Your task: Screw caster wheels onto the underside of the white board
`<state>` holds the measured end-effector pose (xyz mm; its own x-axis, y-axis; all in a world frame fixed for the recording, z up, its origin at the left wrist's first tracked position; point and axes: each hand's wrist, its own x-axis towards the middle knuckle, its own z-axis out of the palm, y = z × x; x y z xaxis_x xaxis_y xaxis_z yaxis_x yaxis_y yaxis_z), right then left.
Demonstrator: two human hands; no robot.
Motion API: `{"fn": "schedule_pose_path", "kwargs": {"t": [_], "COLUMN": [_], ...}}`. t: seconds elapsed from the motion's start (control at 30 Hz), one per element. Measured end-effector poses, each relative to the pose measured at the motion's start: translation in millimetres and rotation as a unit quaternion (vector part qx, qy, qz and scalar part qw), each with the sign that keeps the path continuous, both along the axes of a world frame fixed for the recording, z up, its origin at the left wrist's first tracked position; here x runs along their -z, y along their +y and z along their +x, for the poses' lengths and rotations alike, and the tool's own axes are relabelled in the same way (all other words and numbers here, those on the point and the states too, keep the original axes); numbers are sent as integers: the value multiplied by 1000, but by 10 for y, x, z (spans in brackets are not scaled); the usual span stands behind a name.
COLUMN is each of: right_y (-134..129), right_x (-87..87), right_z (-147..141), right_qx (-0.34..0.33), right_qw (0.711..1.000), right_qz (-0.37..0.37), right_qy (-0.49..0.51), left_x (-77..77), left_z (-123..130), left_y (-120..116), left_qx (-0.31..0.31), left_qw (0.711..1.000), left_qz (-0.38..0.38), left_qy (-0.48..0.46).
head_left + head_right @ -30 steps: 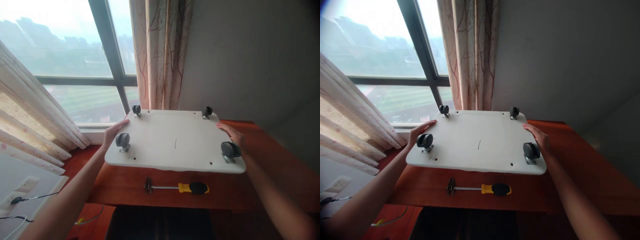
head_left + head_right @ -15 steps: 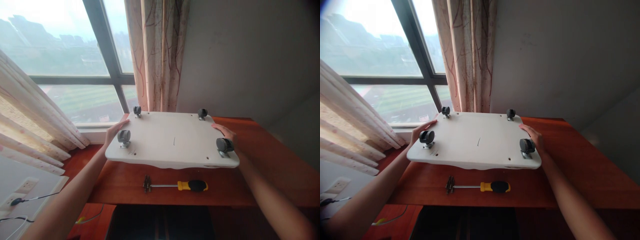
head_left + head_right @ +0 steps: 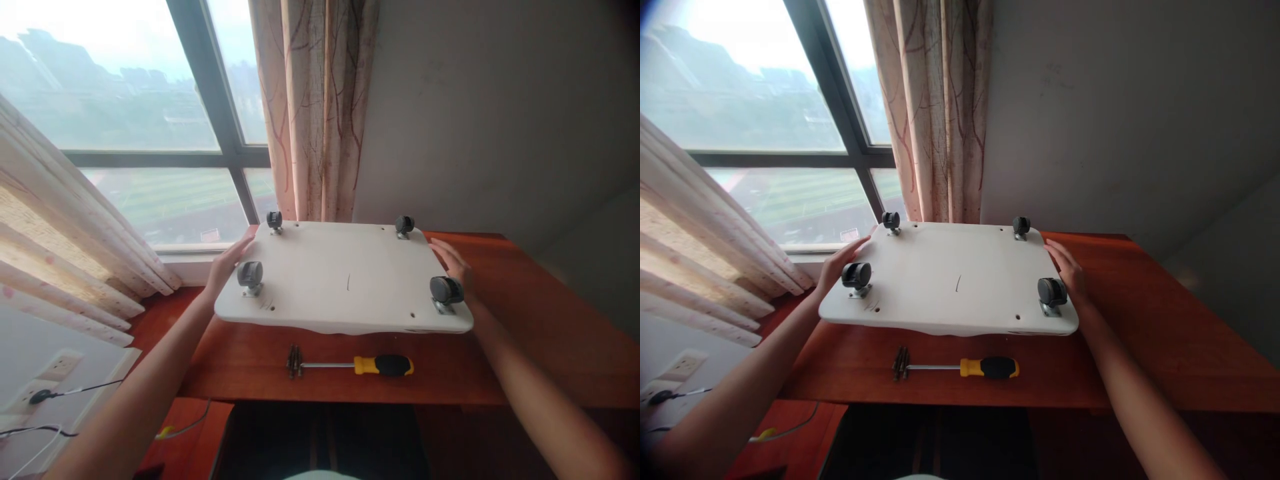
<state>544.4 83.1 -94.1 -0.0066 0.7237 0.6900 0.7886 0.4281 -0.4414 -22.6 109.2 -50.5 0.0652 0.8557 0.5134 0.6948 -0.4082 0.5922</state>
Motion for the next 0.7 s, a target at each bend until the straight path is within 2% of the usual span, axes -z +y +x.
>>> {"fn": "schedule_pose_path", "kwargs": {"t": [0.1,0.2,0.27,0.33,0.4,0.47,0.5,0.57,0.63,0.7], "right_y": [-11,-223,-527,-940,-1391,-1781,-1929,-2107,-2149,-2107], "right_x": [-96,-313,-516,-728,-899,-979,-975,-887,-722,-535], "right_z": [32,26,-72,-250,-465,-658,-735,-848,-922,-985], "right_qx": [35,77,115,113,92,72,18,-83,-124,-127], "right_qw": [999,995,981,962,965,984,996,995,988,987], "right_qz": [-14,7,45,78,70,48,0,-57,-83,-93], "right_qy": [18,64,149,234,236,153,90,-1,-35,-38], "left_x": [-89,-208,-281,-321,-313,-261,-225,-150,-91,-62], "left_z": [-117,-202,-197,-127,-11,109,155,196,169,114], "left_y": [-60,-259,-502,-814,-1148,-1455,-1587,-1794,-1919,-1973], "left_qx": [5,-82,-171,-230,-228,-212,-194,-168,-209,-245], "left_qw": [1000,994,980,963,961,966,972,980,974,968], "left_qz": [2,28,51,44,26,22,28,44,59,39], "left_qy": [28,61,85,134,157,144,130,95,64,29]}}
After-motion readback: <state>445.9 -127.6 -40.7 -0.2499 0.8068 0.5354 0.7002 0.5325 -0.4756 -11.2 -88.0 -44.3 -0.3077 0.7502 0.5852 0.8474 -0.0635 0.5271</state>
